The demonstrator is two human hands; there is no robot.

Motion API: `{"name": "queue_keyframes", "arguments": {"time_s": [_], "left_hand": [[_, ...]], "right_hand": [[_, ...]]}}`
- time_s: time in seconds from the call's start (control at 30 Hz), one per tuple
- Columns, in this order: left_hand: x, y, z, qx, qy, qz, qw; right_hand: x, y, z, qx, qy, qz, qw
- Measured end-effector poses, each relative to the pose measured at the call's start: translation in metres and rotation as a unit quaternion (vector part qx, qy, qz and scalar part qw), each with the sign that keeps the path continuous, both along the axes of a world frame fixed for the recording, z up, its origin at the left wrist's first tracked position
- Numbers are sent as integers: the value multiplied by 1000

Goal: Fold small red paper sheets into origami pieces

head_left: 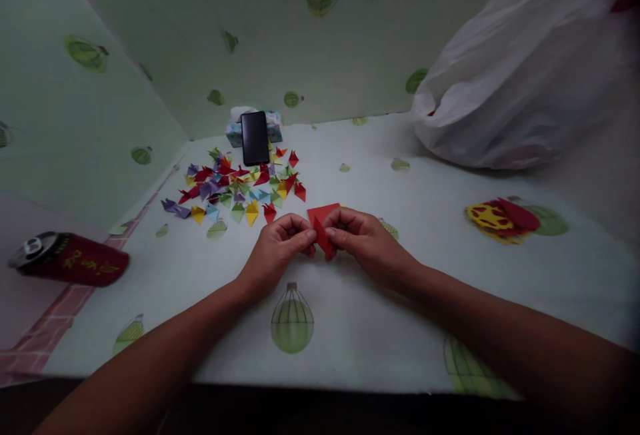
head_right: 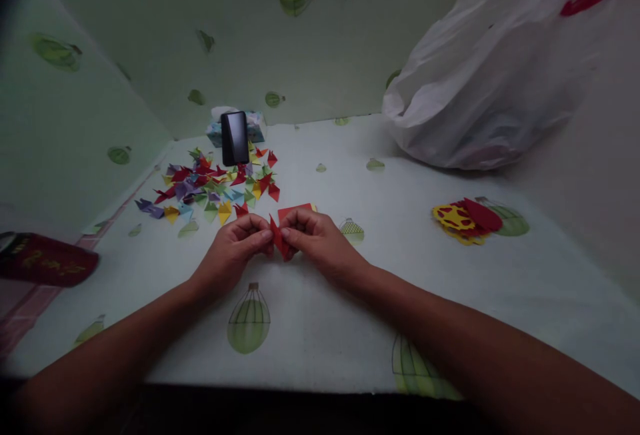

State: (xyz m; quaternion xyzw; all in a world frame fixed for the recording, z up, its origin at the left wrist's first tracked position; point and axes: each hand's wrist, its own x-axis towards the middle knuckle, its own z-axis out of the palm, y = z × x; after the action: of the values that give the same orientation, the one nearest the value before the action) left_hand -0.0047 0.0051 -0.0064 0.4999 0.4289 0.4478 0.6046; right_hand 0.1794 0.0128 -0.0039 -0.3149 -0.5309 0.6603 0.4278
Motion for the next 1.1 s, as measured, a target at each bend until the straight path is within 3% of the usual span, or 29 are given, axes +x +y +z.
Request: {"name": "queue_keyframes", "arguments": {"time_s": [0.4,1.1], "left_hand": [[3,0,4,-63,-73,17,995],[3,2,3,-51,-86,23,995]], "right_hand": [[-2,1,-2,-11,43,30,999],[1,0,-1,11,6,31,999]]}}
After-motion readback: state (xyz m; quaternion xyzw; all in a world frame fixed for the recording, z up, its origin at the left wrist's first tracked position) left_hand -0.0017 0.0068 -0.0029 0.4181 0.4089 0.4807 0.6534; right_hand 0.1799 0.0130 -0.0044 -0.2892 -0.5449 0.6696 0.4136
